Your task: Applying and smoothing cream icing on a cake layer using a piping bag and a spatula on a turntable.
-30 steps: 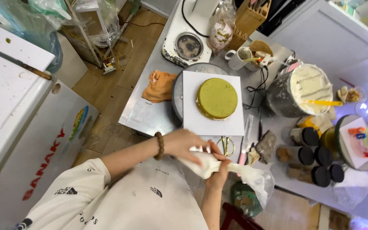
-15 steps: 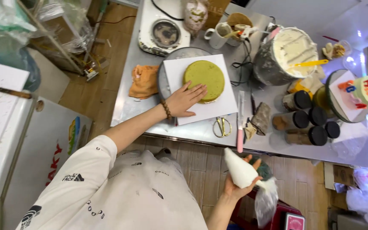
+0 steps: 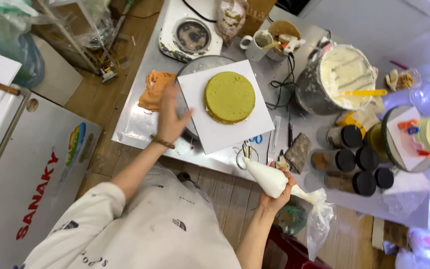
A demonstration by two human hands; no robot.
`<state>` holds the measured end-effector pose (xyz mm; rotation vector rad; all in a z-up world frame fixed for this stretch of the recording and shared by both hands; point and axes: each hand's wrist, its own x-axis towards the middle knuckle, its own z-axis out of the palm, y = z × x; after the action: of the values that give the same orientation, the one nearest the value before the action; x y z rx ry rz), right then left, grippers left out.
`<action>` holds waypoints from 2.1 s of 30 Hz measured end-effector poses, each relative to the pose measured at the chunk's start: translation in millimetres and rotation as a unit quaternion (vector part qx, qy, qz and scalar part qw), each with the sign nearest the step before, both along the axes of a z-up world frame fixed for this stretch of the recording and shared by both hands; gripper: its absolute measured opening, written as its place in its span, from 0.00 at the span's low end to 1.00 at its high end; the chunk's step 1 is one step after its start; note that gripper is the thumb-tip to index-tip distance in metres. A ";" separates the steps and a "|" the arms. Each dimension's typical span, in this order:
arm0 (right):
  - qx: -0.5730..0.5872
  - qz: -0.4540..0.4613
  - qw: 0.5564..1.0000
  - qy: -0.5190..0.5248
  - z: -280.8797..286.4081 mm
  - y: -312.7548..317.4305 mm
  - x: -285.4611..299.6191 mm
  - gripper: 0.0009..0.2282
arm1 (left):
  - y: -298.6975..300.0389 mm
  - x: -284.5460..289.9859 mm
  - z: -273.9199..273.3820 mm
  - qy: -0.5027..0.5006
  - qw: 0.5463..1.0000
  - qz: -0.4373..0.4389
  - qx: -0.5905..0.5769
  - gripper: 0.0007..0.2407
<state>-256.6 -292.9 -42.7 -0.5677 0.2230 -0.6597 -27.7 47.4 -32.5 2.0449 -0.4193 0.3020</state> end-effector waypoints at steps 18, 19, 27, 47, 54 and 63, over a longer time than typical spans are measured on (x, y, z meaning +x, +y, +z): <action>0.021 -0.036 0.999 0.014 -14.4 24.3 138.7 0.25 | 13.0 -41.5 -38.9 0.587 0.702 -0.051 -0.400 0.33; 0.030 -0.038 0.999 0.015 -14.5 25.1 145.7 0.25 | 14.6 -43.2 -34.1 0.582 0.695 -0.057 -0.418 0.33; 0.030 -0.053 0.997 0.051 5.9 43.4 160.1 0.24 | 6.3 -61.4 -33.5 0.571 0.675 -0.090 -0.458 0.32; 0.026 -0.098 0.993 0.061 -0.2 -8.5 123.7 0.27 | 77.2 5.6 -24.6 0.422 0.756 -0.016 -0.500 0.41; 0.000 -0.100 0.993 0.061 5.4 -4.0 116.4 0.27 | 79.2 5.5 -13.1 0.540 0.743 -0.060 -0.391 0.48; -0.004 -0.052 0.998 0.047 5.6 9.1 137.8 0.28 | 92.0 -10.0 -16.6 0.521 0.718 -0.029 -0.460 0.49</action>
<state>-118.7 -283.8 -37.1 -0.5993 0.3396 -0.7363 -37.7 139.4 -49.1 0.9283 0.3522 -0.6028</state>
